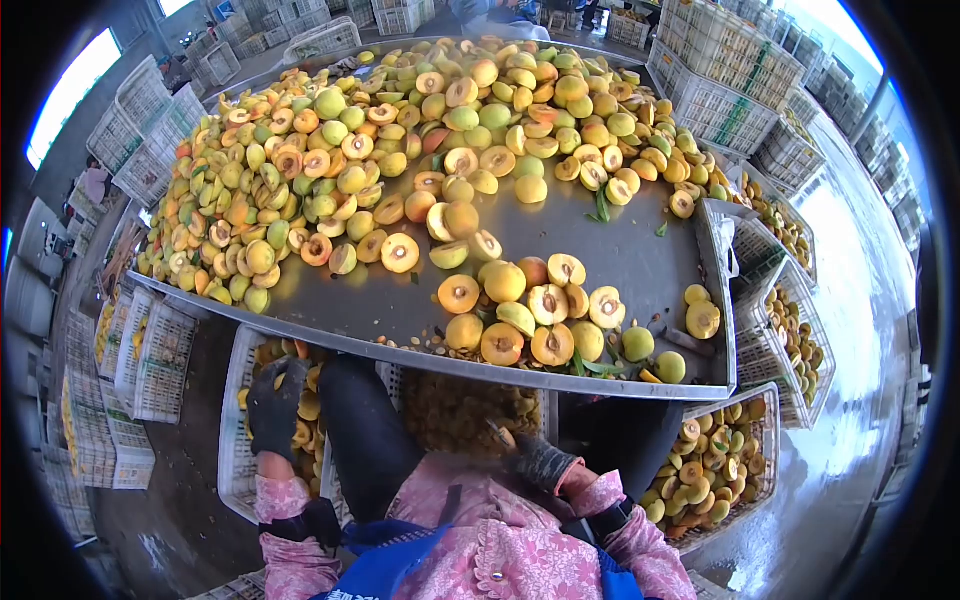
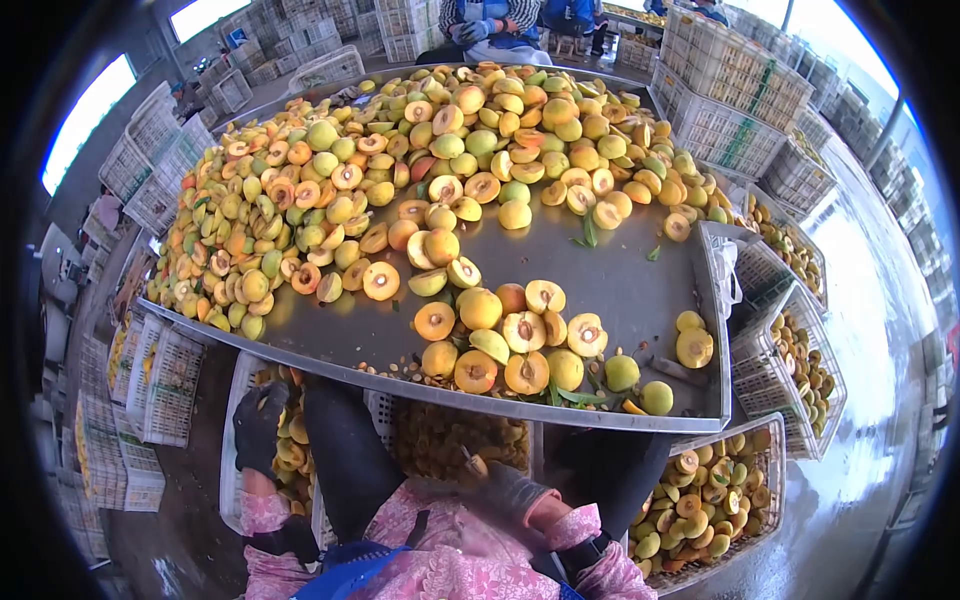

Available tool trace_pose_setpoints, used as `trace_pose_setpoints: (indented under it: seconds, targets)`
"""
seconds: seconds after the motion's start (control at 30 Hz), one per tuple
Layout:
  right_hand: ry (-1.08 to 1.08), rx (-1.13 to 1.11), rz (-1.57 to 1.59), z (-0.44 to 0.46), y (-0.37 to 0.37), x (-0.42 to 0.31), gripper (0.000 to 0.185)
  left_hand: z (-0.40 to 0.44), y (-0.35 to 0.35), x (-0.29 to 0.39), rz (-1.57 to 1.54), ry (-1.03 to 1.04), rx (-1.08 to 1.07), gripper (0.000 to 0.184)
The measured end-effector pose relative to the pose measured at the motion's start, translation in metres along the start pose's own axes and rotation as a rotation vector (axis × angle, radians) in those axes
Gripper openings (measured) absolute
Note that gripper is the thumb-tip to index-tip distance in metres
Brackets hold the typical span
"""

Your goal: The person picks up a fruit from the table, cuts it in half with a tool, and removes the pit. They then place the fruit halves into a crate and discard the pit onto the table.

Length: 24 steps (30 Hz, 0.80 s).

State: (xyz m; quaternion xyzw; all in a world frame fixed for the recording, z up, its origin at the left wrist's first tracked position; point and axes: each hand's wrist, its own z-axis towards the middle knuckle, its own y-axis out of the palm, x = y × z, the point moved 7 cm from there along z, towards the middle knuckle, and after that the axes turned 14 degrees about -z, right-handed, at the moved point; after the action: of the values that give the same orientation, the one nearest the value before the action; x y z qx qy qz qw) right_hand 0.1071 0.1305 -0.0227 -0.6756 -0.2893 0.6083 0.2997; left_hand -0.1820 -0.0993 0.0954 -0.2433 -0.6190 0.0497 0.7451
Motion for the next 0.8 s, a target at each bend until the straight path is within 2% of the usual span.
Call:
trace_pose_setpoints:
  seconds: [0.07,0.17,0.2,0.27,0.33,0.37,0.47,0.57,0.6,0.7,0.8]
  targets:
    - [0.099,-0.054,0.179,0.003,-0.011,-0.006,0.031,0.003,-0.004,0.014,0.603,0.252,0.095,0.030]
    - [0.265,-0.107,0.189,0.006,-0.013,0.004,0.034,0.022,0.061,0.046,0.074,0.306,-0.167,0.033]
    - [0.325,-0.123,0.233,0.005,-0.010,0.012,0.035,0.026,0.093,0.055,-0.137,0.248,-0.240,0.036]
    - [0.372,-0.139,0.201,0.002,-0.006,0.021,0.035,0.046,0.162,0.045,-0.090,0.264,-0.413,0.042]
    - [0.353,-0.129,0.107,-0.007,0.000,0.028,0.036,0.054,0.220,0.053,0.239,0.176,-0.539,0.045]
    - [0.348,-0.117,0.087,-0.012,0.004,0.034,0.036,0.048,0.236,0.070,0.305,0.014,-0.568,0.045]
    - [0.398,-0.055,0.200,-0.025,0.020,0.057,0.037,0.055,0.272,0.045,-0.009,0.090,-0.571,0.044]
    - [0.495,-0.034,0.331,-0.031,0.017,0.063,0.036,0.050,0.260,0.050,-0.309,-0.084,-0.618,0.043]
    - [0.515,-0.030,0.380,-0.031,0.007,0.057,0.035,0.039,0.249,0.060,-0.413,-0.342,-0.665,0.041]
    - [0.466,-0.012,0.631,-0.025,-0.053,0.014,0.034,0.023,0.234,0.065,-1.133,-0.476,-0.764,0.040]
    - [0.425,0.114,0.946,-0.019,-0.081,-0.003,0.032,-0.001,0.213,0.104,-1.210,-0.508,-0.872,0.043]
